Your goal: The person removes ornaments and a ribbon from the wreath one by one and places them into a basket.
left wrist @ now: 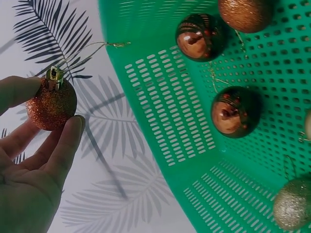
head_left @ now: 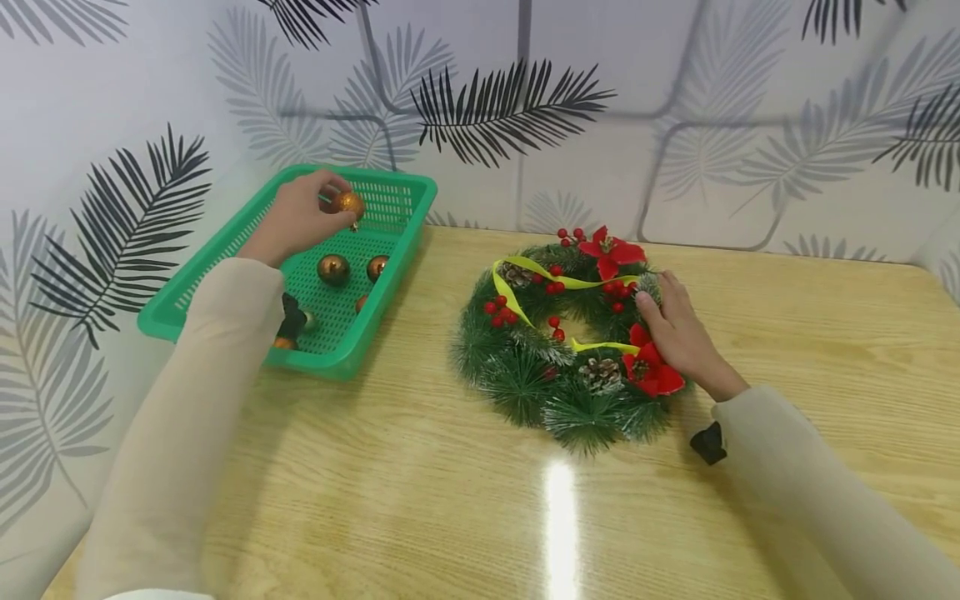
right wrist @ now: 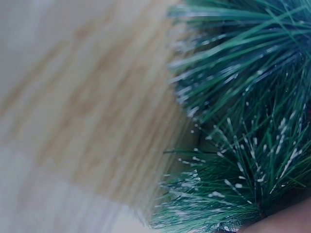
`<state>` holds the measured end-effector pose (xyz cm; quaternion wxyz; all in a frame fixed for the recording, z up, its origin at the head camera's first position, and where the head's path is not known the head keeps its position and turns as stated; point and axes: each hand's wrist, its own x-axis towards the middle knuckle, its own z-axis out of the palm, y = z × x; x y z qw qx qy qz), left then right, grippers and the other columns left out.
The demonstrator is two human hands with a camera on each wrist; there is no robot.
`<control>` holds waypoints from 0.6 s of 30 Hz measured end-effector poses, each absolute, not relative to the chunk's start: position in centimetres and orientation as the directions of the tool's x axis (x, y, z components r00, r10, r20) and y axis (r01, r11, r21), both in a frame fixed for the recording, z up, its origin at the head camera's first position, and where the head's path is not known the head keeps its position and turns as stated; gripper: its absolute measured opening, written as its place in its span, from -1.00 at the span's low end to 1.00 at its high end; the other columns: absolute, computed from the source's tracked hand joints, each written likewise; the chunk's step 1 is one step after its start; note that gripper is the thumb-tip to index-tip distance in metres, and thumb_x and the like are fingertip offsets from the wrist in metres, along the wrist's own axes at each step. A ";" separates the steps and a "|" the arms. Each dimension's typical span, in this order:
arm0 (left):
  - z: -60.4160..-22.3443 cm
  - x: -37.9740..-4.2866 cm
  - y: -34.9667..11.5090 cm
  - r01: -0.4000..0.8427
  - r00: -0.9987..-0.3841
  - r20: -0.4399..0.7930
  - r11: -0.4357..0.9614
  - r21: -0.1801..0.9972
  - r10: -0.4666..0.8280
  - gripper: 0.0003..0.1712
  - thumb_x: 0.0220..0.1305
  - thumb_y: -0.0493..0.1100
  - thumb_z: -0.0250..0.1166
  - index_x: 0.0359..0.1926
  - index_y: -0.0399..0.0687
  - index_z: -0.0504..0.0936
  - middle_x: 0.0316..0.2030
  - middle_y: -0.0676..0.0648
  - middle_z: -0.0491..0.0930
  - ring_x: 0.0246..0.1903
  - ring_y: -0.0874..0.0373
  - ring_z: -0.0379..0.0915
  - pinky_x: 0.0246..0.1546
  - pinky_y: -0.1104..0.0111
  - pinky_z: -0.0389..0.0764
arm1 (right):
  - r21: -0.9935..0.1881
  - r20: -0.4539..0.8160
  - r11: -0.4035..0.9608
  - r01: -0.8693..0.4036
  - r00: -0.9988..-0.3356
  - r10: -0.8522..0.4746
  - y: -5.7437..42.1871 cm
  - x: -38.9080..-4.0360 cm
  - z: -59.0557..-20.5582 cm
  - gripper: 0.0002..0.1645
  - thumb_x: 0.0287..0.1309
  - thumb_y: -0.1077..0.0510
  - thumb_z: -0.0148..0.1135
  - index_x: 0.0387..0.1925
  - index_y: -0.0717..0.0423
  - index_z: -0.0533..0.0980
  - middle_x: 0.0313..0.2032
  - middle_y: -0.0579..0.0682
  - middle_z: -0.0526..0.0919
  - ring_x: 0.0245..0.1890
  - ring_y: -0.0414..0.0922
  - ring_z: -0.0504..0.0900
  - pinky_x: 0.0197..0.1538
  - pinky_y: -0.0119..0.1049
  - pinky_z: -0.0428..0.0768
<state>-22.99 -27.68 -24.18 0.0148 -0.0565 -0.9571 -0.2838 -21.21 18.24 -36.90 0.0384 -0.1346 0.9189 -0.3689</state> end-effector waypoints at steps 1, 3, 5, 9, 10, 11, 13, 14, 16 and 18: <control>-24.2 -22.9 -27.7 0.114 -0.993 0.057 0.835 0.538 0.099 -0.47 0.33 -0.11 0.11 0.24 -0.27 0.32 0.19 -0.35 0.37 0.16 -0.22 0.35 0.09 -0.07 0.43 | -0.688 0.027 0.693 -0.218 -0.961 -0.275 18.3 -21.2 -36.9 -0.08 0.43 -0.26 -0.47 0.45 0.36 -0.31 0.47 0.32 -0.39 0.44 0.31 -0.42 0.38 0.31 -0.26; -24.4 -22.9 -27.8 0.107 -0.994 0.046 0.839 0.534 0.097 -0.48 0.33 -0.12 0.12 0.24 -0.27 0.32 0.19 -0.36 0.37 0.16 -0.23 0.35 0.09 -0.07 0.43 | -0.687 0.026 0.693 -0.217 -0.961 -0.274 18.3 -21.2 -36.9 -0.08 0.44 -0.26 -0.47 0.45 0.36 -0.31 0.47 0.32 -0.39 0.44 0.32 -0.42 0.38 0.32 -0.26; -24.6 -22.8 -28.0 0.107 -0.994 0.043 0.845 0.524 0.099 -0.49 0.32 -0.13 0.13 0.22 -0.27 0.33 0.18 -0.37 0.38 0.12 -0.24 0.38 0.06 -0.07 0.44 | -0.690 0.025 0.691 -0.216 -0.961 -0.275 18.4 -21.2 -36.9 -0.08 0.44 -0.26 -0.47 0.45 0.36 -0.31 0.47 0.32 -0.39 0.44 0.31 -0.42 0.38 0.32 -0.26; -25.1 -22.7 -28.5 0.107 -0.994 0.036 0.855 0.507 0.103 -0.51 0.30 -0.14 0.15 0.19 -0.28 0.35 0.16 -0.39 0.39 0.08 -0.26 0.39 0.02 -0.08 0.45 | -0.695 0.024 0.685 -0.217 -0.960 -0.279 18.5 -21.3 -36.9 -0.09 0.44 -0.26 -0.46 0.45 0.35 -0.32 0.47 0.31 -0.40 0.45 0.30 -0.42 0.38 0.32 -0.25; -25.2 -22.6 -28.7 0.105 -0.994 0.032 0.858 0.502 0.103 -0.50 0.30 -0.13 0.15 0.19 -0.28 0.35 0.16 -0.39 0.39 0.08 -0.26 0.39 0.01 -0.08 0.46 | -0.696 0.023 0.684 -0.217 -0.960 -0.280 18.5 -21.2 -36.9 -0.09 0.44 -0.26 -0.46 0.45 0.34 -0.32 0.47 0.30 -0.40 0.45 0.30 -0.43 0.38 0.32 -0.25; -25.3 -22.6 -28.8 0.102 -0.994 0.027 0.861 0.499 0.102 -0.50 0.30 -0.13 0.16 0.19 -0.28 0.35 0.16 -0.40 0.38 0.10 -0.26 0.37 0.01 -0.08 0.45 | -0.697 0.023 0.684 -0.216 -0.960 -0.281 18.5 -21.3 -36.9 -0.09 0.44 -0.26 -0.46 0.45 0.34 -0.32 0.47 0.30 -0.40 0.45 0.30 -0.43 0.38 0.32 -0.25; -25.4 -22.6 -29.1 0.097 -0.995 0.016 0.864 0.494 0.103 -0.49 0.30 -0.12 0.16 0.19 -0.28 0.35 0.17 -0.40 0.38 0.12 -0.27 0.35 0.01 -0.09 0.45 | -0.698 0.024 0.683 -0.216 -0.960 -0.280 18.4 -21.2 -36.9 -0.09 0.44 -0.26 -0.45 0.45 0.34 -0.32 0.47 0.29 -0.40 0.45 0.29 -0.43 0.38 0.33 -0.25; -25.5 -22.7 -29.2 0.095 -0.995 0.010 0.866 0.491 0.103 -0.49 0.30 -0.12 0.17 0.19 -0.29 0.35 0.16 -0.41 0.38 0.12 -0.27 0.34 0.01 -0.09 0.45 | -0.698 0.025 0.683 -0.217 -0.960 -0.280 18.4 -21.2 -36.9 -0.09 0.44 -0.26 -0.45 0.45 0.33 -0.32 0.47 0.29 -0.40 0.45 0.30 -0.43 0.38 0.33 -0.25; -25.6 -22.8 -29.3 0.092 -0.994 -0.002 0.871 0.483 0.106 -0.49 0.30 -0.11 0.17 0.19 -0.28 0.35 0.14 -0.41 0.40 0.09 -0.27 0.36 -0.01 -0.09 0.45 | -0.699 0.026 0.682 -0.217 -0.960 -0.279 18.4 -21.2 -36.9 -0.09 0.44 -0.26 -0.45 0.46 0.33 -0.32 0.47 0.29 -0.40 0.45 0.30 -0.42 0.37 0.33 -0.25; -25.7 -22.9 -29.4 0.092 -0.994 -0.012 0.874 0.477 0.111 -0.50 0.29 -0.11 0.17 0.17 -0.27 0.36 0.11 -0.41 0.42 0.04 -0.27 0.39 -0.04 -0.09 0.46 | -0.700 0.029 0.680 -0.217 -0.960 -0.277 18.5 -21.2 -36.9 -0.09 0.44 -0.25 -0.45 0.46 0.33 -0.32 0.47 0.29 -0.40 0.45 0.30 -0.42 0.37 0.33 -0.24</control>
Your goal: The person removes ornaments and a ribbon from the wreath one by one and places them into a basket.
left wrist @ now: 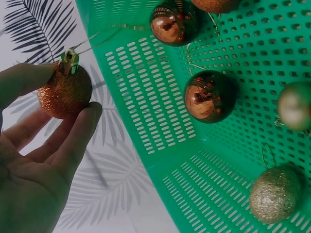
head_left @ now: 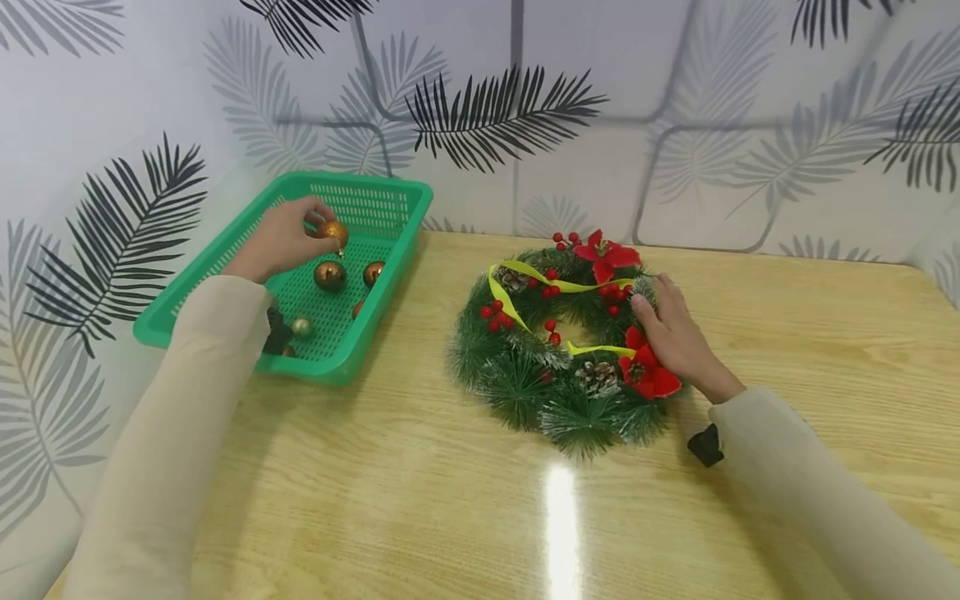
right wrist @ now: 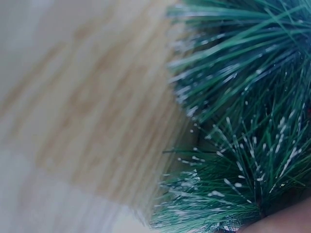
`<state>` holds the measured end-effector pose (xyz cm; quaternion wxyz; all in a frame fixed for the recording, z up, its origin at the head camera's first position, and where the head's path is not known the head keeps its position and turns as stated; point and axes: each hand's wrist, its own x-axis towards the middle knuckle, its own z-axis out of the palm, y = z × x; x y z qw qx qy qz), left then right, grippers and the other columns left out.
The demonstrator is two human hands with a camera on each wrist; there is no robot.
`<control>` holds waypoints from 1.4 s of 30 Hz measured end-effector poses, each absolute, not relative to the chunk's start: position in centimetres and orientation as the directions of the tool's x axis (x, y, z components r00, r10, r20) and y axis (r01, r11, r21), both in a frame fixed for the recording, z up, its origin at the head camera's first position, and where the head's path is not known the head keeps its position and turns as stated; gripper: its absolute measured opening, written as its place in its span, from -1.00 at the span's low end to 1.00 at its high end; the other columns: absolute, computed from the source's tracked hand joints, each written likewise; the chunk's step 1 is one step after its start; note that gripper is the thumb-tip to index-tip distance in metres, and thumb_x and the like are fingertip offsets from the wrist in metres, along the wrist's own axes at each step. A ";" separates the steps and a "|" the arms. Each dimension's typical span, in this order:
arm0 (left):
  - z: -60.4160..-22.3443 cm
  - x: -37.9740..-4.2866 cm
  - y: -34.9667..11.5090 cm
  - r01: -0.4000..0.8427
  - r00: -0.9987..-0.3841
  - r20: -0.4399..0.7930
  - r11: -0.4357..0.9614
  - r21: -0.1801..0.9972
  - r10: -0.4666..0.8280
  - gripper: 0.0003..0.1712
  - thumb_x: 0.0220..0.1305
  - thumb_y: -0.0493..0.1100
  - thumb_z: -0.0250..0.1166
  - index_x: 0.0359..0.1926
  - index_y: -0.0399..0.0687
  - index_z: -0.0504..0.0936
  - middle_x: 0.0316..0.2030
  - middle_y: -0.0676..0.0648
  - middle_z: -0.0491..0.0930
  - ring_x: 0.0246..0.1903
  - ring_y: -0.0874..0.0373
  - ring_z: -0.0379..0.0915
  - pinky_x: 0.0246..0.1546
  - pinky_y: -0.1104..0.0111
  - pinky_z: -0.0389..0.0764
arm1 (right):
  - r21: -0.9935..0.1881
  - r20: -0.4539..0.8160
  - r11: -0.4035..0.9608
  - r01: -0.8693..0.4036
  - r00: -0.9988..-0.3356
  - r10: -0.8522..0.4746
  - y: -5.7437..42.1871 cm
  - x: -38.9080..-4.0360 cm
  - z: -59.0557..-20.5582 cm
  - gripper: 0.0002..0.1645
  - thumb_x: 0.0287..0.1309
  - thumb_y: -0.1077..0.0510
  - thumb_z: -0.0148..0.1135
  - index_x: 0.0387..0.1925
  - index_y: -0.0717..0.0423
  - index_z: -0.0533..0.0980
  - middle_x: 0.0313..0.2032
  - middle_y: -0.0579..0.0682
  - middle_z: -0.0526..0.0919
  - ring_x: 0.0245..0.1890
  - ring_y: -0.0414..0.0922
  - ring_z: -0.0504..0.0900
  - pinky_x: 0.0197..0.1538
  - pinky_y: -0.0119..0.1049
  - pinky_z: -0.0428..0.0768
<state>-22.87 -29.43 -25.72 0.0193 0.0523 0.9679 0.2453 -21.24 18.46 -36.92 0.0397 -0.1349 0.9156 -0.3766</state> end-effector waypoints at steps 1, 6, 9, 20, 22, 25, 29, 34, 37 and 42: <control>-25.8 -22.9 -29.5 0.091 -0.993 -0.018 0.876 0.474 0.113 -0.50 0.29 -0.10 0.17 0.16 -0.27 0.36 0.10 -0.41 0.42 0.03 -0.27 0.40 -0.05 -0.09 0.46 | -0.700 0.030 0.680 -0.218 -0.960 -0.277 18.5 -21.2 -36.9 -0.09 0.44 -0.25 -0.45 0.46 0.33 -0.32 0.47 0.29 -0.40 0.45 0.30 -0.42 0.38 0.33 -0.24; -26.6 -23.3 -29.9 0.069 -0.992 -0.057 0.879 0.471 0.109 -0.48 0.30 -0.08 0.16 0.18 -0.28 0.35 0.10 -0.41 0.41 0.04 -0.29 0.39 -0.04 -0.10 0.45 | -0.698 0.028 0.683 -0.217 -0.960 -0.277 18.5 -21.2 -37.0 -0.10 0.44 -0.24 -0.44 0.46 0.34 -0.31 0.47 0.29 -0.40 0.45 0.29 -0.42 0.38 0.33 -0.23; -27.0 -23.4 -30.1 0.053 -0.992 -0.074 0.878 0.477 0.100 -0.48 0.30 -0.08 0.16 0.18 -0.29 0.35 0.11 -0.41 0.40 0.06 -0.29 0.35 -0.02 -0.11 0.44 | -0.694 0.030 0.685 -0.220 -0.960 -0.278 18.5 -21.3 -37.0 -0.10 0.44 -0.24 -0.45 0.46 0.33 -0.31 0.47 0.30 -0.39 0.45 0.29 -0.41 0.37 0.33 -0.23; -28.1 -24.2 -30.5 0.087 -0.987 -0.087 0.898 0.432 0.138 -0.54 0.26 -0.12 0.21 0.09 -0.33 0.43 0.06 -0.43 0.44 0.03 -0.30 0.38 -0.04 -0.10 0.45 | -0.692 0.043 0.685 -0.226 -0.961 -0.274 18.6 -21.4 -36.6 -0.10 0.44 -0.24 -0.45 0.45 0.35 -0.30 0.47 0.31 -0.38 0.45 0.30 -0.40 0.38 0.32 -0.24; -28.3 -24.2 -30.5 0.090 -0.985 -0.092 0.900 0.427 0.143 -0.55 0.25 -0.14 0.21 0.08 -0.34 0.43 0.06 -0.44 0.44 0.04 -0.29 0.38 -0.03 -0.09 0.45 | -0.691 0.042 0.686 -0.226 -0.961 -0.274 18.6 -21.3 -36.7 -0.10 0.44 -0.24 -0.45 0.45 0.36 -0.29 0.47 0.32 -0.38 0.45 0.31 -0.40 0.38 0.32 -0.25; -28.7 -24.2 -30.6 0.091 -0.984 -0.101 0.906 0.413 0.145 -0.54 0.25 -0.14 0.21 0.07 -0.35 0.44 0.05 -0.45 0.45 0.03 -0.31 0.38 -0.03 -0.09 0.46 | -0.691 0.040 0.687 -0.224 -0.961 -0.273 18.5 -21.3 -36.8 -0.09 0.44 -0.24 -0.44 0.45 0.36 -0.29 0.47 0.32 -0.38 0.45 0.31 -0.40 0.39 0.31 -0.25; -29.1 -24.2 -30.6 0.092 -0.981 -0.122 0.908 0.408 0.154 -0.53 0.26 -0.12 0.20 0.09 -0.36 0.43 0.06 -0.46 0.44 0.03 -0.32 0.38 -0.03 -0.11 0.46 | -0.691 0.037 0.689 -0.218 -0.963 -0.269 18.5 -21.2 -36.8 -0.09 0.44 -0.25 -0.45 0.45 0.36 -0.30 0.47 0.31 -0.38 0.45 0.30 -0.40 0.39 0.31 -0.25; -29.3 -24.3 -30.4 0.082 -0.974 -0.158 0.905 0.417 0.161 -0.51 0.29 -0.12 0.17 0.13 -0.35 0.41 0.08 -0.47 0.42 0.03 -0.32 0.39 -0.04 -0.12 0.46 | -0.688 0.030 0.694 -0.213 -0.963 -0.266 18.4 -21.1 -36.8 -0.09 0.44 -0.25 -0.45 0.45 0.36 -0.30 0.47 0.31 -0.38 0.45 0.30 -0.39 0.38 0.32 -0.23; -29.3 -24.2 -30.4 0.080 -0.971 -0.173 0.909 0.409 0.163 -0.50 0.29 -0.12 0.15 0.14 -0.36 0.39 0.09 -0.48 0.42 0.04 -0.33 0.38 -0.04 -0.12 0.46 | -0.687 0.028 0.694 -0.213 -0.963 -0.268 18.4 -21.1 -36.7 -0.10 0.44 -0.24 -0.45 0.45 0.35 -0.31 0.47 0.30 -0.39 0.45 0.29 -0.40 0.38 0.32 -0.22; -29.3 -24.1 -30.4 0.077 -0.969 -0.185 0.909 0.410 0.166 -0.47 0.30 -0.13 0.16 0.18 -0.39 0.36 0.09 -0.49 0.42 0.05 -0.36 0.38 -0.01 -0.14 0.45 | -0.689 0.032 0.691 -0.218 -0.962 -0.271 18.4 -21.1 -36.8 -0.10 0.44 -0.24 -0.44 0.45 0.35 -0.30 0.47 0.30 -0.38 0.46 0.29 -0.40 0.38 0.32 -0.23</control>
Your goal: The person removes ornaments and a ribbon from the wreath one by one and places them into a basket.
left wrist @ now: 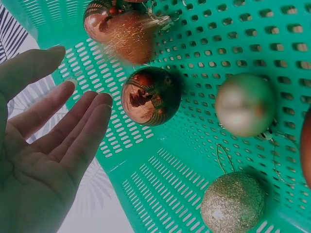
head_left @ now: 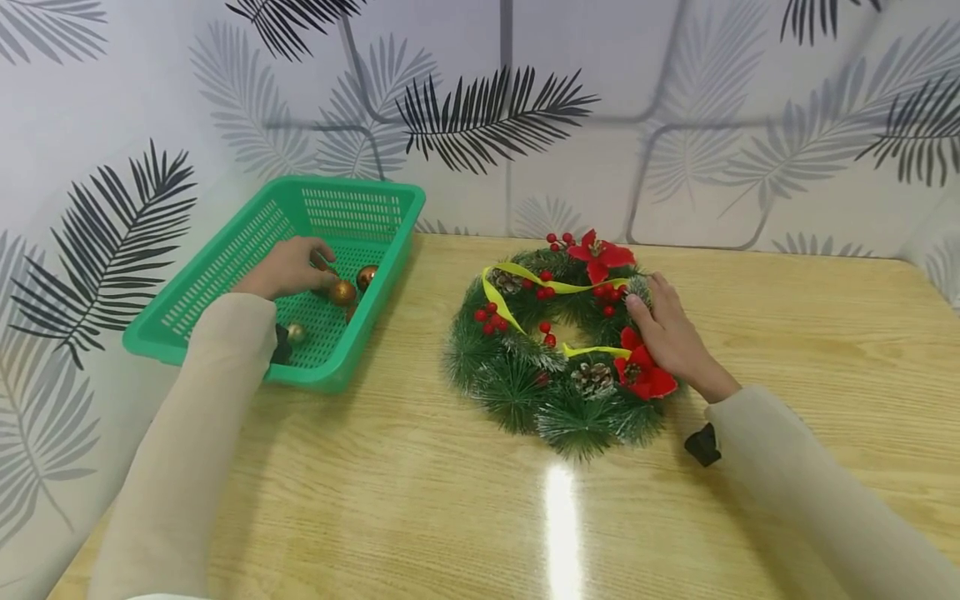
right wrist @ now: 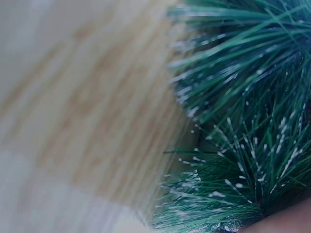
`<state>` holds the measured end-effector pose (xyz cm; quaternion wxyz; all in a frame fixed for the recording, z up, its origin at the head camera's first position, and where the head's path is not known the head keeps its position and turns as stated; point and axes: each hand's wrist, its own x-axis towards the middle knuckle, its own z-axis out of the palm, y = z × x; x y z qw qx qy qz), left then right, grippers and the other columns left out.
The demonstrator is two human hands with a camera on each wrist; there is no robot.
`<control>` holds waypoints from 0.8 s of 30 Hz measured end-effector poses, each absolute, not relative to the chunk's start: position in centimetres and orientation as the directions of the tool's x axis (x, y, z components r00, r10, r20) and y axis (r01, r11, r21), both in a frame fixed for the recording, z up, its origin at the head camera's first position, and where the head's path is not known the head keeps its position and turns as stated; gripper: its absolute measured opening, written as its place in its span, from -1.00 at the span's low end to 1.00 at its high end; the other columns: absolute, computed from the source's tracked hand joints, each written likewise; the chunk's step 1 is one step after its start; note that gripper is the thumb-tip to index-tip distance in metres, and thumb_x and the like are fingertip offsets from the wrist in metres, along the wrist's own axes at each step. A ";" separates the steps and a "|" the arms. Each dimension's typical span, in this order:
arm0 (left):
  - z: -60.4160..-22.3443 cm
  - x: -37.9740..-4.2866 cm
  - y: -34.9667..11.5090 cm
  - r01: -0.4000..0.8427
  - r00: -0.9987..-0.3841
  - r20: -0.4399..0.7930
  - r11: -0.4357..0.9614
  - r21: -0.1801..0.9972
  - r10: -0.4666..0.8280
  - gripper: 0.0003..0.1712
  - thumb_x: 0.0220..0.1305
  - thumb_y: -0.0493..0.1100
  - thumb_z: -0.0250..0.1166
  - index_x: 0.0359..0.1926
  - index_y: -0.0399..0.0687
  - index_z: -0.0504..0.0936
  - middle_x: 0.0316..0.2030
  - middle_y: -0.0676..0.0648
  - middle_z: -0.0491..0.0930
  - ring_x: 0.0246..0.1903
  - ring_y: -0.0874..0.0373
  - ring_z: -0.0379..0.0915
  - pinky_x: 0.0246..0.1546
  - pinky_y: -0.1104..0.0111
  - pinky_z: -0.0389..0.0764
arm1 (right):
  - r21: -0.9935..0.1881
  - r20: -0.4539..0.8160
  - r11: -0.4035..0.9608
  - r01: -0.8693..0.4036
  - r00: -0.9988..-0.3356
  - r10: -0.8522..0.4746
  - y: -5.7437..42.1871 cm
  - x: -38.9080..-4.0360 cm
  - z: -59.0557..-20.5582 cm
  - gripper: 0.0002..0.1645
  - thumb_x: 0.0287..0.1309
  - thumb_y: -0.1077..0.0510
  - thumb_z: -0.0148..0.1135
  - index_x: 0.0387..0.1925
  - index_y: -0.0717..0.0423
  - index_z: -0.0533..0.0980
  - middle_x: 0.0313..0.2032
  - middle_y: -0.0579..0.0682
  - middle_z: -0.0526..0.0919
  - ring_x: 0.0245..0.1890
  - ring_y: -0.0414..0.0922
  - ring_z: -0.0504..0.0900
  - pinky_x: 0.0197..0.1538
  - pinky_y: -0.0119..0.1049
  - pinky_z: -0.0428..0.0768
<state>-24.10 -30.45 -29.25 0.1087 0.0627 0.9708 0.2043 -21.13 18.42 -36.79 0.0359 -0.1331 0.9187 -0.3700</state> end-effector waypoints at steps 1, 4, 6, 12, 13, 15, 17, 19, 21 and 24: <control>-29.3 -24.1 -30.4 0.075 -0.969 -0.186 0.909 0.411 0.164 -0.46 0.30 -0.13 0.17 0.19 -0.39 0.36 0.09 -0.48 0.42 0.05 -0.36 0.38 0.00 -0.14 0.45 | -0.689 0.034 0.691 -0.218 -0.962 -0.270 18.4 -21.2 -36.8 -0.10 0.44 -0.24 -0.44 0.45 0.35 -0.30 0.47 0.30 -0.38 0.46 0.29 -0.40 0.38 0.32 -0.23; -29.2 -24.1 -30.3 0.073 -0.969 -0.187 0.912 0.403 0.160 -0.47 0.29 -0.14 0.17 0.18 -0.39 0.36 0.09 -0.48 0.43 0.05 -0.36 0.39 0.01 -0.14 0.45 | -0.690 0.033 0.691 -0.217 -0.962 -0.270 18.4 -21.2 -36.8 -0.10 0.44 -0.24 -0.44 0.45 0.34 -0.30 0.47 0.30 -0.38 0.46 0.28 -0.40 0.39 0.31 -0.24; -29.2 -24.1 -30.1 0.072 -0.970 -0.187 0.915 0.397 0.157 -0.47 0.29 -0.15 0.17 0.18 -0.39 0.36 0.09 -0.47 0.44 0.06 -0.35 0.39 0.02 -0.14 0.45 | -0.690 0.031 0.691 -0.215 -0.963 -0.268 18.4 -21.2 -36.8 -0.10 0.44 -0.24 -0.44 0.46 0.34 -0.30 0.47 0.29 -0.38 0.46 0.28 -0.41 0.39 0.31 -0.24; -28.7 -24.2 -30.0 0.079 -0.972 -0.173 0.918 0.388 0.156 -0.48 0.28 -0.16 0.18 0.18 -0.39 0.38 0.09 -0.49 0.43 0.05 -0.36 0.40 0.02 -0.14 0.45 | -0.694 0.034 0.686 -0.216 -0.963 -0.269 18.5 -21.2 -36.8 -0.10 0.45 -0.24 -0.44 0.46 0.33 -0.30 0.47 0.29 -0.38 0.46 0.27 -0.41 0.39 0.31 -0.24; -28.6 -24.2 -29.9 0.078 -0.973 -0.171 0.919 0.386 0.155 -0.48 0.28 -0.16 0.18 0.17 -0.39 0.38 0.10 -0.49 0.43 0.06 -0.36 0.39 0.02 -0.14 0.45 | -0.695 0.035 0.686 -0.217 -0.963 -0.269 18.5 -21.2 -36.7 -0.10 0.45 -0.24 -0.44 0.46 0.34 -0.30 0.47 0.29 -0.38 0.46 0.27 -0.41 0.39 0.30 -0.24; -28.4 -24.2 -29.9 0.080 -0.973 -0.172 0.921 0.382 0.156 -0.48 0.28 -0.16 0.18 0.17 -0.38 0.38 0.10 -0.49 0.42 0.07 -0.37 0.38 0.03 -0.14 0.45 | -0.695 0.037 0.685 -0.219 -0.962 -0.269 18.5 -21.2 -36.7 -0.10 0.45 -0.24 -0.44 0.46 0.34 -0.30 0.47 0.29 -0.38 0.46 0.27 -0.41 0.39 0.30 -0.25; -28.2 -24.2 -29.8 0.080 -0.973 -0.172 0.921 0.381 0.156 -0.48 0.28 -0.15 0.18 0.17 -0.38 0.38 0.11 -0.49 0.42 0.07 -0.37 0.38 0.03 -0.14 0.45 | -0.696 0.038 0.684 -0.219 -0.962 -0.270 18.5 -21.2 -36.7 -0.10 0.45 -0.24 -0.44 0.46 0.34 -0.30 0.47 0.29 -0.38 0.46 0.26 -0.41 0.39 0.30 -0.25; -28.0 -24.2 -29.7 0.081 -0.973 -0.171 0.920 0.384 0.157 -0.48 0.28 -0.15 0.19 0.17 -0.38 0.38 0.11 -0.49 0.42 0.08 -0.38 0.37 0.03 -0.14 0.45 | -0.698 0.036 0.681 -0.219 -0.962 -0.272 18.5 -21.2 -36.7 -0.10 0.45 -0.24 -0.44 0.46 0.33 -0.30 0.47 0.29 -0.38 0.46 0.26 -0.41 0.39 0.30 -0.25; -27.8 -24.2 -29.7 0.082 -0.973 -0.170 0.918 0.387 0.159 -0.48 0.28 -0.15 0.18 0.16 -0.38 0.39 0.11 -0.50 0.41 0.08 -0.38 0.36 0.03 -0.14 0.45 | -0.700 0.034 0.679 -0.219 -0.961 -0.275 18.5 -21.2 -36.7 -0.10 0.45 -0.24 -0.44 0.46 0.33 -0.31 0.47 0.29 -0.38 0.46 0.26 -0.42 0.39 0.30 -0.25; -27.5 -24.4 -29.5 0.091 -0.973 -0.161 0.919 0.383 0.164 -0.48 0.27 -0.15 0.18 0.16 -0.38 0.39 0.10 -0.50 0.42 0.10 -0.38 0.35 0.03 -0.15 0.44 | -0.703 0.034 0.677 -0.220 -0.960 -0.277 18.5 -21.2 -36.8 -0.10 0.45 -0.24 -0.44 0.46 0.33 -0.31 0.47 0.29 -0.38 0.46 0.26 -0.43 0.39 0.30 -0.26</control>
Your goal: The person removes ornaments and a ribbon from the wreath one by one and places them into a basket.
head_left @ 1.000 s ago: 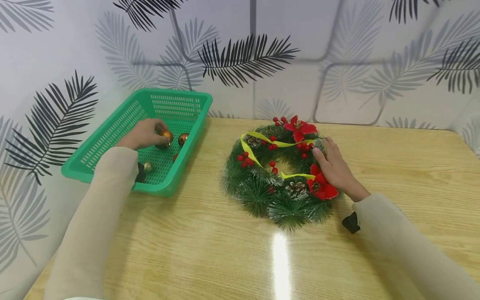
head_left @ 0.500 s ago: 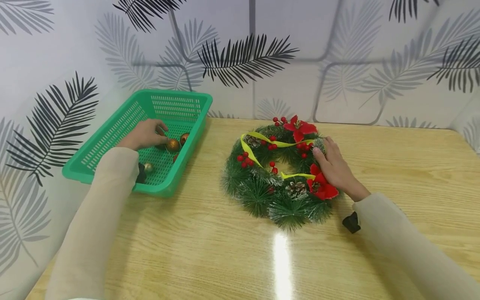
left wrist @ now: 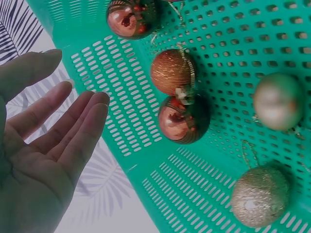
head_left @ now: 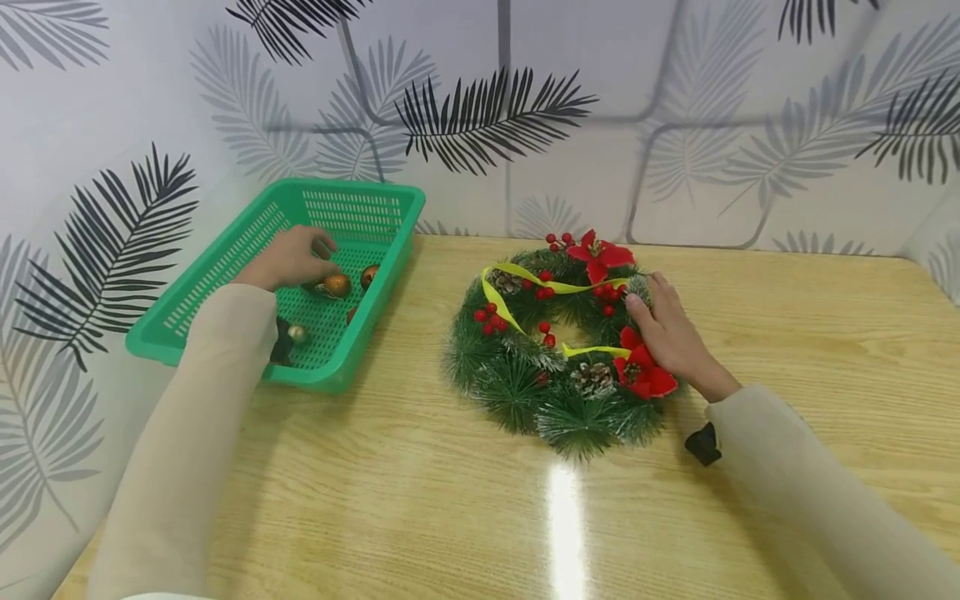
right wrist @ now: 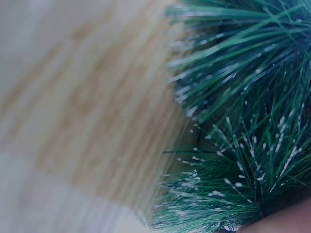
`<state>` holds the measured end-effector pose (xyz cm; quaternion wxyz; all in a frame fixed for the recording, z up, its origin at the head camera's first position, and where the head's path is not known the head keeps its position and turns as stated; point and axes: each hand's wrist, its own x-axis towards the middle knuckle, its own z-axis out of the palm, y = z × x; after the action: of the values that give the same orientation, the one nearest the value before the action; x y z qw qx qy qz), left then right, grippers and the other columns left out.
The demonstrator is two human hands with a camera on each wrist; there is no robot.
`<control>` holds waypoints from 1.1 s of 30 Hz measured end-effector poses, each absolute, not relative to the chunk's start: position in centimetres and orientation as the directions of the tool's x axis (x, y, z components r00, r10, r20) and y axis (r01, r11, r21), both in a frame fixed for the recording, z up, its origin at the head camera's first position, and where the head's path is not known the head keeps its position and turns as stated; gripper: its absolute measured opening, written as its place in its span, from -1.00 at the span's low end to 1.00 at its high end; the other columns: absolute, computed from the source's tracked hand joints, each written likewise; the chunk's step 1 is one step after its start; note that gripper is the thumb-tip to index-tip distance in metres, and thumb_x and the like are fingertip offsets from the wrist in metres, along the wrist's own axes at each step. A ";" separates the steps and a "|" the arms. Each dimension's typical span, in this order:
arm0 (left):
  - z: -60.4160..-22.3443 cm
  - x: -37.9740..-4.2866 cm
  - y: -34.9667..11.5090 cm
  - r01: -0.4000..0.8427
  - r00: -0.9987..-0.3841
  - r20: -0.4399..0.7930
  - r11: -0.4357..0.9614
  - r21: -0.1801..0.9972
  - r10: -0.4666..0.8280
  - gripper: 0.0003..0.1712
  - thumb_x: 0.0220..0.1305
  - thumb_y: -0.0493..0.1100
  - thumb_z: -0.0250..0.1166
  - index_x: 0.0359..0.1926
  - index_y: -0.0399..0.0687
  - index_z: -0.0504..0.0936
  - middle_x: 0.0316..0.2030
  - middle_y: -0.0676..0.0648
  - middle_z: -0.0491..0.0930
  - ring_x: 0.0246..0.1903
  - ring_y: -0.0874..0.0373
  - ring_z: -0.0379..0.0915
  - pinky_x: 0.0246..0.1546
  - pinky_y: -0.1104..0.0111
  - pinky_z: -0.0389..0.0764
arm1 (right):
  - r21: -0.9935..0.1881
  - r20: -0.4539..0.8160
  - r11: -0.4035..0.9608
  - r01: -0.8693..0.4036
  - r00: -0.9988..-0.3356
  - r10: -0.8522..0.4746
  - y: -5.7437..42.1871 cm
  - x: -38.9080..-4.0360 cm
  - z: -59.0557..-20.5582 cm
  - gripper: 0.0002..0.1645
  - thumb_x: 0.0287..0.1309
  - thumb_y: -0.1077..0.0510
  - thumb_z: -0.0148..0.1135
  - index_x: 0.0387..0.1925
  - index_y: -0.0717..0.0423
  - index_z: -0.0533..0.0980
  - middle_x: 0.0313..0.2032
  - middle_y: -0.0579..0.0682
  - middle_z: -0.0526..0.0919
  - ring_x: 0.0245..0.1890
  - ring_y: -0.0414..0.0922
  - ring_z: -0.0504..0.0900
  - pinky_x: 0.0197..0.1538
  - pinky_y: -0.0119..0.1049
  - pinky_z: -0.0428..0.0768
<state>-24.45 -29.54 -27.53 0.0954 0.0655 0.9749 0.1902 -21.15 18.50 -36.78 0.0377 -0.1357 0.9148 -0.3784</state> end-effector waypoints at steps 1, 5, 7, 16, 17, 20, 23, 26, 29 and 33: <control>-27.5 -24.5 -29.4 0.095 -0.973 -0.160 0.920 0.380 0.166 -0.49 0.27 -0.15 0.18 0.16 -0.38 0.40 0.10 -0.50 0.42 0.10 -0.38 0.35 0.03 -0.14 0.45 | -0.702 0.035 0.677 -0.221 -0.960 -0.277 18.5 -21.1 -36.8 -0.10 0.45 -0.24 -0.44 0.46 0.33 -0.31 0.47 0.30 -0.37 0.46 0.26 -0.42 0.39 0.30 -0.26; -27.0 -24.9 -29.2 0.092 -0.972 -0.166 0.921 0.378 0.165 -0.49 0.28 -0.15 0.17 0.17 -0.38 0.39 0.12 -0.49 0.41 0.07 -0.35 0.39 0.01 -0.11 0.48 | -0.700 0.040 0.678 -0.224 -0.960 -0.276 18.5 -21.1 -36.8 -0.10 0.45 -0.24 -0.44 0.45 0.35 -0.30 0.47 0.31 -0.36 0.46 0.27 -0.42 0.39 0.30 -0.26; -26.7 -24.9 -29.0 0.085 -0.971 -0.176 0.921 0.380 0.162 -0.49 0.30 -0.15 0.16 0.18 -0.37 0.38 0.13 -0.48 0.40 0.01 -0.33 0.44 -0.03 -0.08 0.51 | -0.700 0.042 0.677 -0.225 -0.960 -0.275 18.5 -21.1 -36.8 -0.10 0.45 -0.23 -0.44 0.45 0.36 -0.29 0.47 0.32 -0.36 0.46 0.28 -0.41 0.39 0.30 -0.25; -25.0 -25.4 -27.9 0.112 -0.972 -0.152 0.926 0.360 0.177 -0.47 0.30 -0.13 0.14 0.19 -0.36 0.37 0.14 -0.45 0.40 0.12 -0.34 0.34 0.09 -0.13 0.41 | -0.703 0.034 0.675 -0.222 -0.959 -0.281 18.6 -21.2 -36.8 -0.11 0.45 -0.22 -0.44 0.45 0.35 -0.31 0.47 0.30 -0.38 0.46 0.27 -0.41 0.39 0.30 -0.25; -24.8 -25.4 -27.8 0.117 -0.972 -0.149 0.926 0.358 0.181 -0.47 0.30 -0.12 0.14 0.20 -0.36 0.37 0.14 -0.45 0.41 0.12 -0.34 0.34 0.10 -0.13 0.40 | -0.703 0.034 0.675 -0.223 -0.959 -0.281 18.6 -21.2 -36.8 -0.11 0.45 -0.22 -0.43 0.45 0.35 -0.31 0.47 0.30 -0.38 0.46 0.27 -0.41 0.39 0.30 -0.24; -24.2 -25.4 -27.1 0.134 -0.971 -0.140 0.926 0.352 0.193 -0.46 0.30 -0.12 0.13 0.21 -0.35 0.37 0.14 -0.45 0.41 0.13 -0.33 0.33 0.12 -0.12 0.40 | -0.700 0.032 0.679 -0.222 -0.959 -0.280 18.5 -21.2 -36.8 -0.11 0.45 -0.23 -0.44 0.45 0.34 -0.31 0.47 0.30 -0.37 0.46 0.27 -0.40 0.39 0.30 -0.23; -23.7 -25.5 -26.4 0.146 -0.969 -0.141 0.927 0.346 0.205 -0.44 0.31 -0.10 0.12 0.23 -0.35 0.34 0.16 -0.44 0.39 0.15 -0.33 0.31 0.14 -0.13 0.37 | -0.700 0.032 0.679 -0.221 -0.960 -0.279 18.5 -21.2 -36.9 -0.11 0.45 -0.23 -0.44 0.46 0.33 -0.31 0.47 0.30 -0.37 0.46 0.27 -0.40 0.39 0.30 -0.23; -23.3 -25.7 -25.8 0.150 -0.967 -0.145 0.926 0.345 0.211 -0.43 0.33 -0.09 0.11 0.25 -0.34 0.32 0.18 -0.43 0.38 0.18 -0.33 0.28 0.16 -0.12 0.35 | -0.703 0.031 0.676 -0.222 -0.959 -0.282 18.5 -21.2 -36.8 -0.11 0.45 -0.23 -0.44 0.46 0.32 -0.31 0.47 0.29 -0.38 0.46 0.26 -0.41 0.40 0.30 -0.25; -22.9 -26.0 -25.2 0.150 -0.966 -0.151 0.928 0.342 0.211 -0.42 0.33 -0.08 0.09 0.27 -0.32 0.31 0.21 -0.42 0.36 0.19 -0.31 0.28 0.18 -0.11 0.34 | -0.705 0.031 0.673 -0.223 -0.958 -0.285 18.6 -21.2 -36.8 -0.11 0.45 -0.23 -0.44 0.46 0.32 -0.32 0.48 0.28 -0.39 0.46 0.25 -0.43 0.40 0.29 -0.27; -22.6 -26.3 -24.3 0.161 -0.964 -0.145 0.923 0.349 0.223 -0.43 0.33 -0.10 0.09 0.28 -0.31 0.32 0.20 -0.41 0.36 0.19 -0.28 0.30 0.19 -0.09 0.34 | -0.703 0.035 0.674 -0.225 -0.958 -0.284 18.6 -21.2 -36.9 -0.11 0.45 -0.23 -0.44 0.46 0.33 -0.31 0.47 0.28 -0.39 0.46 0.25 -0.42 0.40 0.29 -0.27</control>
<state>-26.34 -24.31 -22.63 0.0915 0.0982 0.9763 0.1697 -21.20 18.62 -36.90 0.0387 -0.1392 0.9141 -0.3788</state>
